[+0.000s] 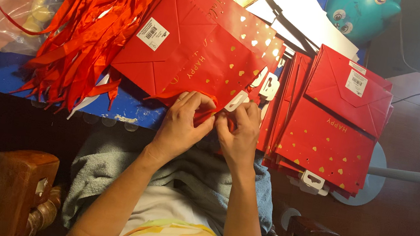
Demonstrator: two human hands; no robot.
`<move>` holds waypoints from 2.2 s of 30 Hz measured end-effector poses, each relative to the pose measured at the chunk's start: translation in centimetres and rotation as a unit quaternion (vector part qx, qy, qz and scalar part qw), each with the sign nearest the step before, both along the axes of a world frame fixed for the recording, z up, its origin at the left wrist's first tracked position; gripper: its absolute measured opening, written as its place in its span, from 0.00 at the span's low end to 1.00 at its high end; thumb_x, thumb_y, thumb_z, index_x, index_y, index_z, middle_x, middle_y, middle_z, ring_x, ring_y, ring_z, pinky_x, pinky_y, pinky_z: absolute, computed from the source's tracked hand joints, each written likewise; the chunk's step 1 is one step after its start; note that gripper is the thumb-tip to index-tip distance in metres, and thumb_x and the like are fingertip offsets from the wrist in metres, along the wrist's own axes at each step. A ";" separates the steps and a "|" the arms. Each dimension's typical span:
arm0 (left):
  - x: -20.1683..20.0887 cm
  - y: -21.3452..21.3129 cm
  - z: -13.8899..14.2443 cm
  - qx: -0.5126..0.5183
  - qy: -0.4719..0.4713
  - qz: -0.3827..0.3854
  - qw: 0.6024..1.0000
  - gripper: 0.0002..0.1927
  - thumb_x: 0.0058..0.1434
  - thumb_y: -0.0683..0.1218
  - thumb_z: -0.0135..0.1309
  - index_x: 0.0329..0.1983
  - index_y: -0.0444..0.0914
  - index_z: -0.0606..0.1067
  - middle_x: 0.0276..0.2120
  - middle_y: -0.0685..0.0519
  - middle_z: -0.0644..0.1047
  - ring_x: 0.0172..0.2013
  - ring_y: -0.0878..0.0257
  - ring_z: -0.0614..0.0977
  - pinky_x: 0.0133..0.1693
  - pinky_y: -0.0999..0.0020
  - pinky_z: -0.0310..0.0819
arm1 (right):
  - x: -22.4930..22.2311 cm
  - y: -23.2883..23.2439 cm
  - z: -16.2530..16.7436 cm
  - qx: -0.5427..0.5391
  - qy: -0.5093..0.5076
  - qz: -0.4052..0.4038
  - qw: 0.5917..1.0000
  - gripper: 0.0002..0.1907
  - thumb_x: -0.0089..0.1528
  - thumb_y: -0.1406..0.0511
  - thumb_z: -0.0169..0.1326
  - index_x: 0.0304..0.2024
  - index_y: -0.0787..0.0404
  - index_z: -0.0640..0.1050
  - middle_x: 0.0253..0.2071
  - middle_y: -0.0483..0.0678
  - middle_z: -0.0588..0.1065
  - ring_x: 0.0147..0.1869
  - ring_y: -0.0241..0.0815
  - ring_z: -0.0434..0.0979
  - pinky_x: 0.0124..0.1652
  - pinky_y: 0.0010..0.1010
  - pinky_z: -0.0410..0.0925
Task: The person assembles red gift bags by threading red ribbons through white plastic handles and folding the bag flaps. They repeat this process for multiple bags, stacking the finished ones on the table.
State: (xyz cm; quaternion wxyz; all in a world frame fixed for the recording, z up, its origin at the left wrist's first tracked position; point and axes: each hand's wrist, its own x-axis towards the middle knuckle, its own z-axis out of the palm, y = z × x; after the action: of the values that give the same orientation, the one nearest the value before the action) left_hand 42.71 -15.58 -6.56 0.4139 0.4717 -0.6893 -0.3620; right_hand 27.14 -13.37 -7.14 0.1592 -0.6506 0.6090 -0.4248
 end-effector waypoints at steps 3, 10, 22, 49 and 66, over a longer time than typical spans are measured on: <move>0.0 0.0 0.0 0.024 0.014 0.003 1.000 0.12 0.57 0.40 0.61 0.43 0.36 0.74 0.38 0.50 0.79 0.42 0.55 0.80 0.46 0.61 0.76 | -0.5 0.3 -0.5 0.047 -0.076 -0.003 0.996 0.05 0.59 0.71 0.54 0.38 0.65 0.75 0.39 0.49 0.68 0.41 0.42 0.71 0.37 0.32 0.67; 0.0 0.1 0.1 -0.002 0.010 0.001 1.000 0.12 0.57 0.40 0.61 0.43 0.35 0.74 0.38 0.50 0.78 0.44 0.54 0.79 0.47 0.60 0.75 | -0.8 0.3 -0.1 0.040 -0.135 0.022 0.990 0.07 0.61 0.71 0.58 0.41 0.66 0.74 0.40 0.49 0.69 0.41 0.41 0.73 0.39 0.31 0.69; 0.0 0.1 0.3 -0.009 -0.004 0.002 1.000 0.10 0.57 0.40 0.61 0.41 0.36 0.76 0.38 0.51 0.78 0.44 0.53 0.78 0.47 0.60 0.74 | 0.3 0.3 0.5 0.024 -0.031 -0.007 0.999 0.07 0.60 0.70 0.60 0.38 0.67 0.77 0.38 0.50 0.70 0.45 0.46 0.72 0.43 0.35 0.69; 0.2 0.4 -0.4 0.041 0.077 -0.002 0.996 0.16 0.58 0.37 0.60 0.50 0.35 0.74 0.44 0.48 0.78 0.46 0.58 0.84 0.50 0.65 0.80 | -1.1 0.8 0.6 0.084 -0.085 0.043 0.992 0.04 0.57 0.73 0.57 0.31 0.66 0.74 0.40 0.50 0.69 0.42 0.43 0.73 0.38 0.32 0.69; 0.0 1.1 -1.0 0.041 0.069 0.014 0.997 0.28 0.59 0.39 0.63 0.62 0.36 0.67 0.47 0.47 0.77 0.48 0.58 0.82 0.51 0.63 0.77 | -1.0 1.0 1.1 0.083 -0.084 0.045 0.992 0.04 0.59 0.72 0.57 0.36 0.67 0.75 0.40 0.50 0.69 0.42 0.39 0.76 0.42 0.29 0.71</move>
State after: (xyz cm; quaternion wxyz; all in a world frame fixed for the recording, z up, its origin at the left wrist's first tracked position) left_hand 42.66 -14.44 -7.58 0.4462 0.4718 -0.6367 -0.4158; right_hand 26.09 -12.33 -6.00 0.2823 -0.6241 0.5966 -0.4181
